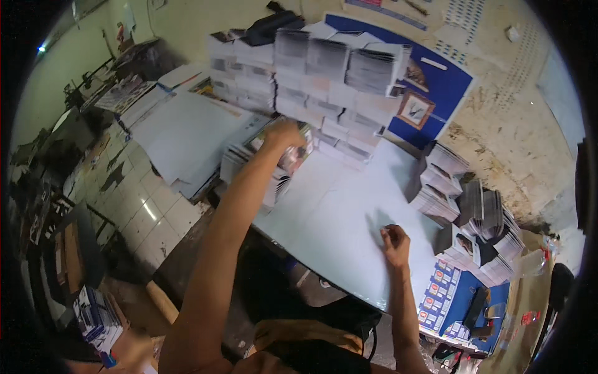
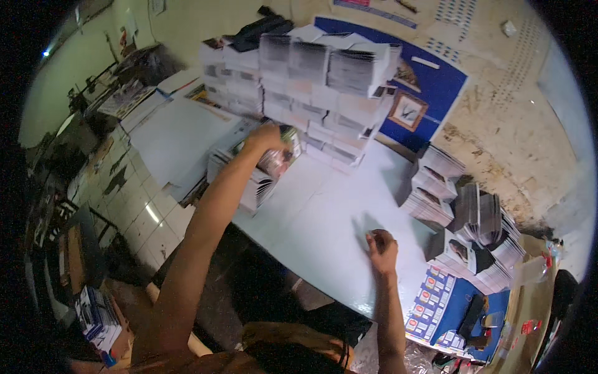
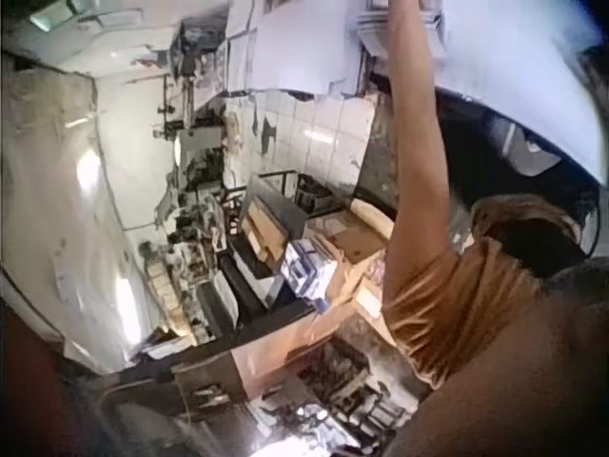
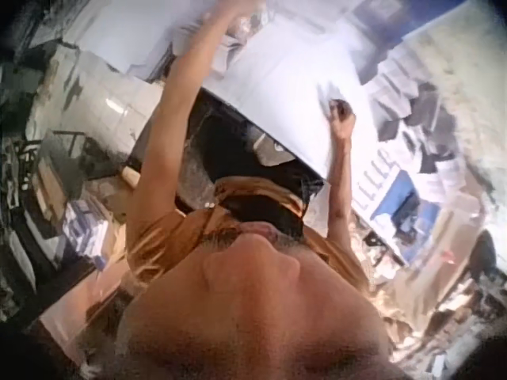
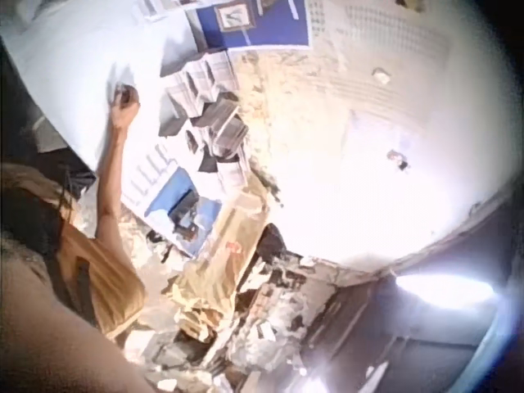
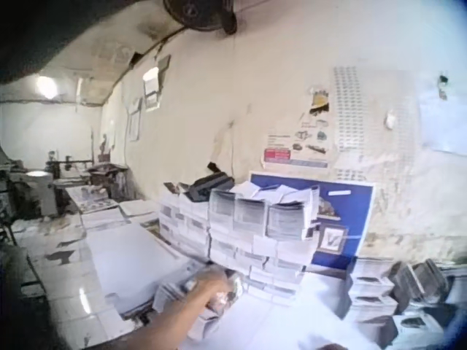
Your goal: The person aligns, folds, and creases printed pamphlets on a table by hand and with a wooden tool, organizing them into stacks.
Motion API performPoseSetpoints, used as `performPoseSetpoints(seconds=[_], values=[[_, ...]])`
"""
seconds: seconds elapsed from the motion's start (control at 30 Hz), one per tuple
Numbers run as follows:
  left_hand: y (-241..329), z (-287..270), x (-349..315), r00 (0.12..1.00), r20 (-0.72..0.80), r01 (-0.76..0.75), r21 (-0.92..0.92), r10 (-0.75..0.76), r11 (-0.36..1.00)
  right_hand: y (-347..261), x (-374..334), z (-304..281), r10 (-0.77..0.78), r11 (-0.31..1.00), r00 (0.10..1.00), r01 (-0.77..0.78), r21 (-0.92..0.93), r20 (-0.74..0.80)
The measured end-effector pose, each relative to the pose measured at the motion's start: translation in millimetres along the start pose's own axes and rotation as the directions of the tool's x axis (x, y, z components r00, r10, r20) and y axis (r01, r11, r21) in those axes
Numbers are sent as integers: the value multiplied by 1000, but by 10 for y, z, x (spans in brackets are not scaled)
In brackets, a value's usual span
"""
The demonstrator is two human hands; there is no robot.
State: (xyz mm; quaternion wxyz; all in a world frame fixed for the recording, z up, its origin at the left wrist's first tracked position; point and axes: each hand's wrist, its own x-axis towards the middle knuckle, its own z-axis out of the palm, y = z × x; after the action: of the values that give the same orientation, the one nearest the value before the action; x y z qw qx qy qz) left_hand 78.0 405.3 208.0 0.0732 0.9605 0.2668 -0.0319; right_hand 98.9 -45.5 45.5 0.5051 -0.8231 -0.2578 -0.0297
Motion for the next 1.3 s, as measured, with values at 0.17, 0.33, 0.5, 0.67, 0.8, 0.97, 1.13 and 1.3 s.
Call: performPoseSetpoints(seconds=[0.17,0.33,0.5,0.67,0.8,0.97,1.13,1.3], values=[[314,587,242,997,6,77,80,-77,994,-33,-53,-114,78,985,997,-77,152,-3],[1055,431,-119,999,-21,-23,200,27,980,200,-70,-236,49,990,999,-45,133,-23],[1606,57,-979,984,-37,-174,34,175,984,-189,-126,-391,-12,996,1000,13,85,-14],[2053,520,-1858,954,-72,-297,-94,291,950,-691,-380,-276,-175,973,981,186,140,-86],[1822,1213,-2059,889,-181,-451,-195,420,871,-797,-536,-135,5,1000,998,-5,7,59],[1867,1168,-2292,892,-125,-451,-183,434,874,-787,-479,101,-41,982,996,26,-187,-78],[1765,1232,-2399,917,-101,-399,-203,386,894,-551,-170,40,-30,973,961,-34,-226,-275],[1490,953,-2869,861,-89,-508,-205,501,837,-394,-370,-547,17,941,901,-160,-298,-433]])
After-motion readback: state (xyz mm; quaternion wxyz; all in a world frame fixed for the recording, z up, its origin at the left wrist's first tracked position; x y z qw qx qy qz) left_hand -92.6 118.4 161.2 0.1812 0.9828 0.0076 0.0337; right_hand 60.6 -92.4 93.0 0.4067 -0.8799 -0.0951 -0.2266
